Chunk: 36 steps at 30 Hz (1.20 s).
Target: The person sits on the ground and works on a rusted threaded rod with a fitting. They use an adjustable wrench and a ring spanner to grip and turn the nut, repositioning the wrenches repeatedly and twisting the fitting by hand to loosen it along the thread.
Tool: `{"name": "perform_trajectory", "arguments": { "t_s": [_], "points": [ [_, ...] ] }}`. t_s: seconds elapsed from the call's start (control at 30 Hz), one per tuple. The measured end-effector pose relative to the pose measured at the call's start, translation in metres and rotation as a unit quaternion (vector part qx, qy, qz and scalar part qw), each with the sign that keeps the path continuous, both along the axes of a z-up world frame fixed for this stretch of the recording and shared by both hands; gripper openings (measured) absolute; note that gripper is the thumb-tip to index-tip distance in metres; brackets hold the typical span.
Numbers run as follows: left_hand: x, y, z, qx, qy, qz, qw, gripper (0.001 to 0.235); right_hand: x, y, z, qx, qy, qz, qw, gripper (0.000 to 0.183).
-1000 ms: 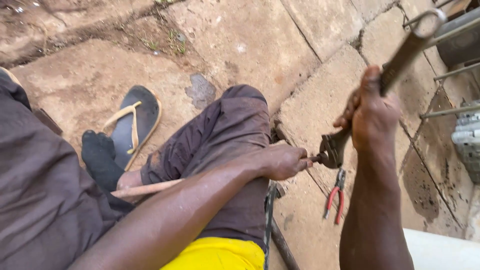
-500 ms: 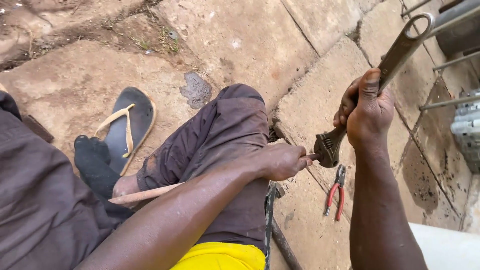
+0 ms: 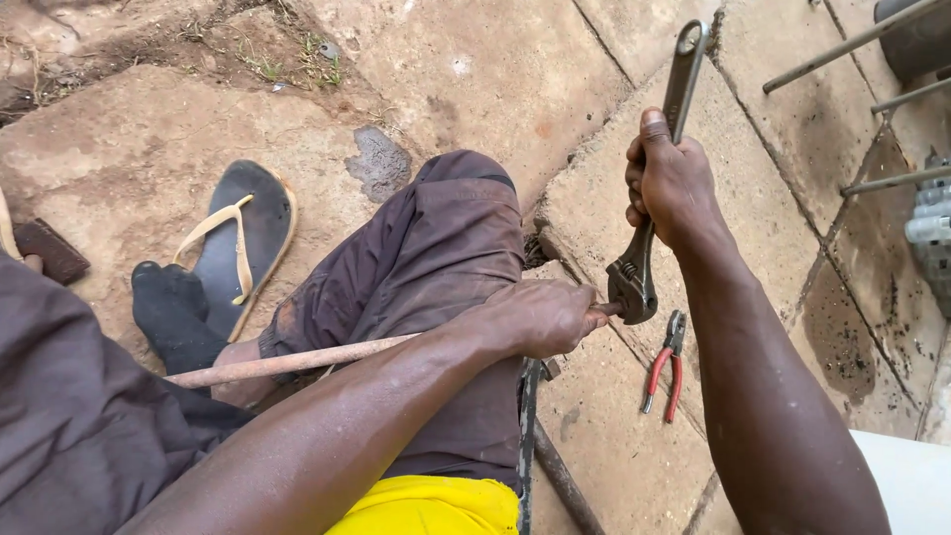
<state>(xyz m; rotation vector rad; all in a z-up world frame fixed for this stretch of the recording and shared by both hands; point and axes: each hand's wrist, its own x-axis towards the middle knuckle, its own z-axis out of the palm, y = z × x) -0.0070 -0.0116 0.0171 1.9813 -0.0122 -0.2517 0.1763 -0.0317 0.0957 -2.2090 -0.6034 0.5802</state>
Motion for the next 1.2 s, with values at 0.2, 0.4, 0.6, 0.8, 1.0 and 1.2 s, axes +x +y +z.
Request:
{"name": "perform_trajectory", "arguments": {
  "t_s": [0.2, 0.4, 0.6, 0.8, 1.0, 1.2],
  "points": [
    [0.01, 0.002, -0.009, 0.028, 0.008, -0.012, 1.0, 0.06, 0.013, 0.009, -0.019, -0.034, 0.029, -0.032, 0.998, 0.054],
    [0.006, 0.002, -0.001, 0.027, 0.038, 0.005, 0.999, 0.064, -0.019, 0.002, -0.003, 0.02, -0.011, 0.073, 0.997, 0.061],
    [0.003, 0.018, 0.01, -0.018, 0.029, 0.037, 0.999, 0.062, -0.015, -0.053, -0.001, 0.285, 0.024, 0.057, 0.957, 0.044],
    [0.011, 0.008, -0.003, -0.019, 0.003, 0.063, 0.998, 0.058, -0.1, -0.186, 0.028, 0.294, -0.199, 0.115, 0.928, 0.046],
    [0.007, 0.001, -0.009, -0.021, -0.034, 0.078, 0.996, 0.059, -0.178, -0.225, -0.023, 0.446, 0.039, -0.206, 0.87, 0.039],
    [-0.002, 0.01, -0.001, -0.034, -0.066, 0.09, 0.993, 0.047, -0.128, -0.206, -0.082, 0.529, 0.185, -0.376, 0.738, 0.024]
  ]
}}
